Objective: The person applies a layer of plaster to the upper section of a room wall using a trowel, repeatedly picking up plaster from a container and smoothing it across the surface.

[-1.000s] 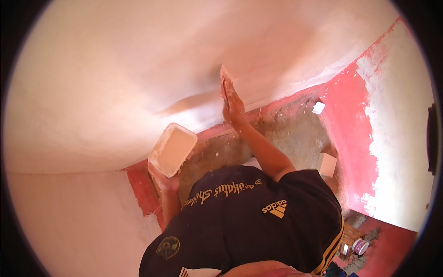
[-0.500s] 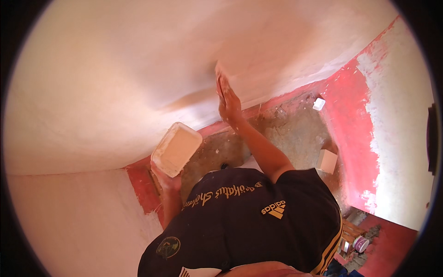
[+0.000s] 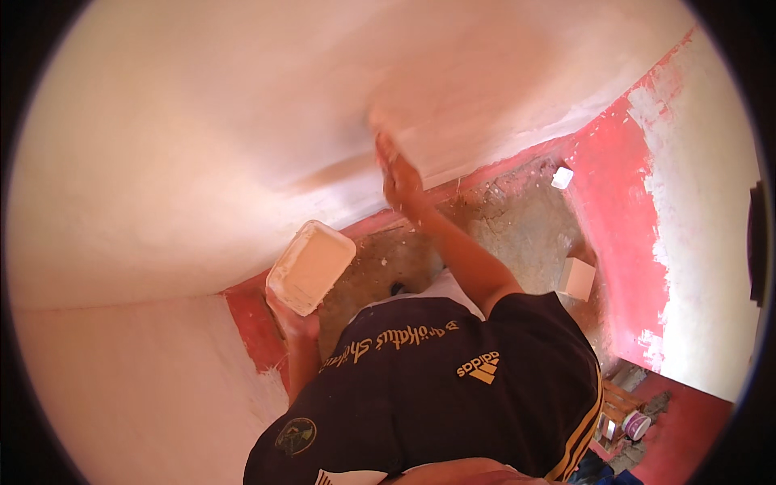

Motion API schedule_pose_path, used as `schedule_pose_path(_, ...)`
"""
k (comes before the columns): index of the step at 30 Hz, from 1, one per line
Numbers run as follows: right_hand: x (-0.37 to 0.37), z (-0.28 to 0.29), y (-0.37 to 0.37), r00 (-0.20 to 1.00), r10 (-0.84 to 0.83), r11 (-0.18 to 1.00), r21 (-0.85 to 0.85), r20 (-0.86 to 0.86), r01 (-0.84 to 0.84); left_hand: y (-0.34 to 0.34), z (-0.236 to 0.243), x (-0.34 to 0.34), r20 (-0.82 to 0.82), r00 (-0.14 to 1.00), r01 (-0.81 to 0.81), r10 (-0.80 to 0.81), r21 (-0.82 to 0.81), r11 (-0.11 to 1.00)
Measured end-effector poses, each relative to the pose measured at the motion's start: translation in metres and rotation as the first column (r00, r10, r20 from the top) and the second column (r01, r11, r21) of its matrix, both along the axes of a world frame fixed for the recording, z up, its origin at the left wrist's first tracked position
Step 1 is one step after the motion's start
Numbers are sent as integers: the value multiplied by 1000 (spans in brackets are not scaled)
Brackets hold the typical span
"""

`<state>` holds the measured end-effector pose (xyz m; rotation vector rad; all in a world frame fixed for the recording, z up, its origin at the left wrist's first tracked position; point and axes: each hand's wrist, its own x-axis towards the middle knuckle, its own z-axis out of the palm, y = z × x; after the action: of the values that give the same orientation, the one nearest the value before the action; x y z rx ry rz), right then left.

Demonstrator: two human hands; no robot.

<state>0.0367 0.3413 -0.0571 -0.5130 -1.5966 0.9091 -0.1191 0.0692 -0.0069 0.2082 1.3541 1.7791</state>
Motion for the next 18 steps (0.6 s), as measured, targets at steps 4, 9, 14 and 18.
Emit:
schedule_pose_path(4, 44, 50, 22, 950, -290, 957, -49, -117, 286, -3, -3, 6, -58, 998, 23, -21, 38, 999)
schedule_pose_path(9, 123, 80, 105, 756, -567, 824, -218, -327, 523, -8, -12, 1, 50, 999, -10, 8, 36, 999)
schedule_pose_path(14, 36, 65, 63, 853, -519, 855, -59, -56, 516, -2, -8, 13, -23, 1000, -10, 11, 23, 1000)
schedule_pose_path(18, 24, 15, 0, 977, -209, 967, 156, 30, 202, 3, -9, 34, -16, 997, -77, 78, 51, 996)
